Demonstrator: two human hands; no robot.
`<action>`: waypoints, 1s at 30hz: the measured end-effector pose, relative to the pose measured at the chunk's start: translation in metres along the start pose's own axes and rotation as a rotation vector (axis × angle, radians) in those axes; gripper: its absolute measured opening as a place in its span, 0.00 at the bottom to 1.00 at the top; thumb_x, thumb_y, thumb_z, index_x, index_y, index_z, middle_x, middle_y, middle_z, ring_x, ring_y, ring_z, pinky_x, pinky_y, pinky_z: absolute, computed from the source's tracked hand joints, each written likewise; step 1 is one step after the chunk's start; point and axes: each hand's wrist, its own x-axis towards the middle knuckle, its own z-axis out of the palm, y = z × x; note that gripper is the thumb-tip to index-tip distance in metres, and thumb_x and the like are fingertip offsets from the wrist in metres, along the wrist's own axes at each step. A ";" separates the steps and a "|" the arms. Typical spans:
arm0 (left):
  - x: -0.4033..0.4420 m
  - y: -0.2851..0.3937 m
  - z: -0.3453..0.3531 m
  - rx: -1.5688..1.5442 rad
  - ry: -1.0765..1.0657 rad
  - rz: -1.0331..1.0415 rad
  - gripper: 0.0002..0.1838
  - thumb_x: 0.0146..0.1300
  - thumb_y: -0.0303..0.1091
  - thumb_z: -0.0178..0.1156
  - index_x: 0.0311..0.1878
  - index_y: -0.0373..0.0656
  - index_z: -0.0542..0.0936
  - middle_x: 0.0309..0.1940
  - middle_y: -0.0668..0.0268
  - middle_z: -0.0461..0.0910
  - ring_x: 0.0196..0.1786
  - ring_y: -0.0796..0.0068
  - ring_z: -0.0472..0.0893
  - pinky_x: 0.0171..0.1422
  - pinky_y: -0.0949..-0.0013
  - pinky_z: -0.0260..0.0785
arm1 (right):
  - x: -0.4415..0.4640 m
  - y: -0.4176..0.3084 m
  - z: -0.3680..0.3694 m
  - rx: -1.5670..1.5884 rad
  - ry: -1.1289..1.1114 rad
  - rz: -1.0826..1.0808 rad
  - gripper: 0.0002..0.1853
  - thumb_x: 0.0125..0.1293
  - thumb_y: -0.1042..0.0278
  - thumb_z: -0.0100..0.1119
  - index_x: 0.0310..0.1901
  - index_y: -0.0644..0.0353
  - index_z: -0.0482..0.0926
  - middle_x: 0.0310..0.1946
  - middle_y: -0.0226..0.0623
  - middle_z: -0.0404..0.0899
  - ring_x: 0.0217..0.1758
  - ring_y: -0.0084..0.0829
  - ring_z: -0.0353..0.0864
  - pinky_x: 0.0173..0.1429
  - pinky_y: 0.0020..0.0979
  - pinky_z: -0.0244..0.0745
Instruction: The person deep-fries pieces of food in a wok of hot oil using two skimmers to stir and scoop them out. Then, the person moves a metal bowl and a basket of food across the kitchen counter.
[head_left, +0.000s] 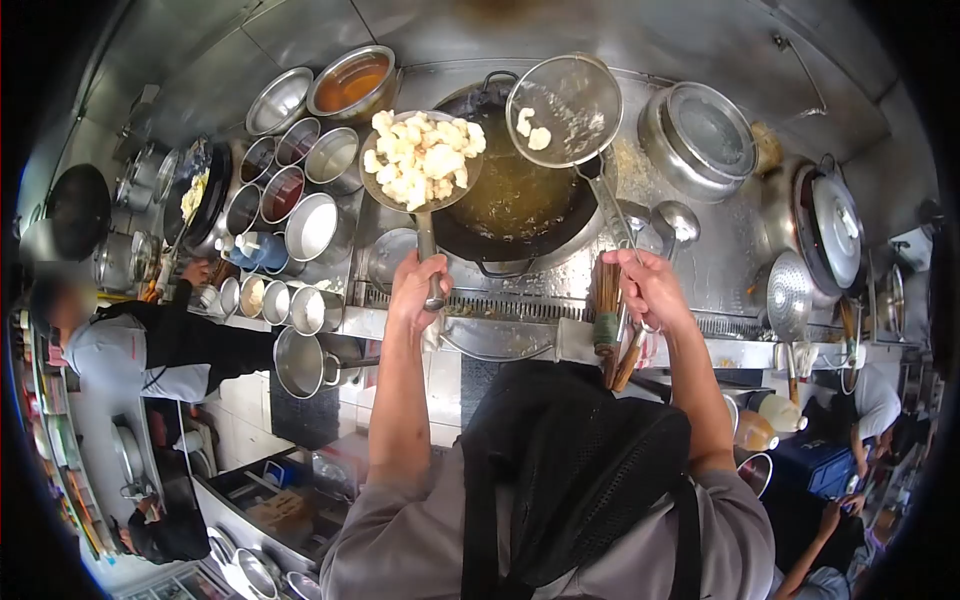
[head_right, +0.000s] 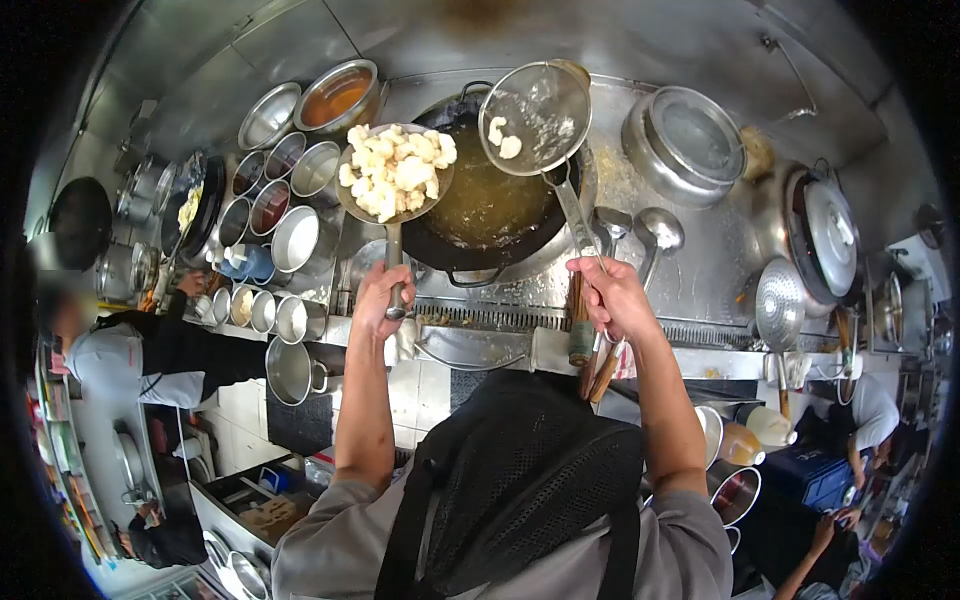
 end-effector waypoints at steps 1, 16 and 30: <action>0.003 -0.003 0.000 -0.007 -0.015 -0.007 0.14 0.67 0.27 0.63 0.48 0.41 0.66 0.30 0.65 0.75 0.22 0.76 0.74 0.22 0.71 0.66 | -0.005 -0.009 0.004 -0.011 -0.003 -0.011 0.20 0.81 0.54 0.52 0.55 0.67 0.79 0.17 0.22 0.65 0.11 0.15 0.60 0.12 0.24 0.58; -0.010 -0.016 0.021 -0.123 -0.138 -0.092 0.14 0.62 0.22 0.61 0.47 0.38 0.67 0.28 0.65 0.73 0.21 0.76 0.74 0.22 0.72 0.65 | -0.004 -0.012 0.055 -0.273 0.015 -0.177 0.18 0.80 0.53 0.54 0.48 0.62 0.83 0.14 0.25 0.67 0.10 0.19 0.65 0.14 0.27 0.61; -0.012 -0.034 0.021 -0.091 -0.181 -0.124 0.11 0.67 0.26 0.62 0.45 0.40 0.69 0.29 0.66 0.75 0.23 0.77 0.75 0.23 0.72 0.63 | -0.009 0.003 0.054 -0.585 0.138 -0.254 0.17 0.80 0.54 0.54 0.50 0.59 0.84 0.16 0.25 0.69 0.12 0.19 0.66 0.14 0.28 0.61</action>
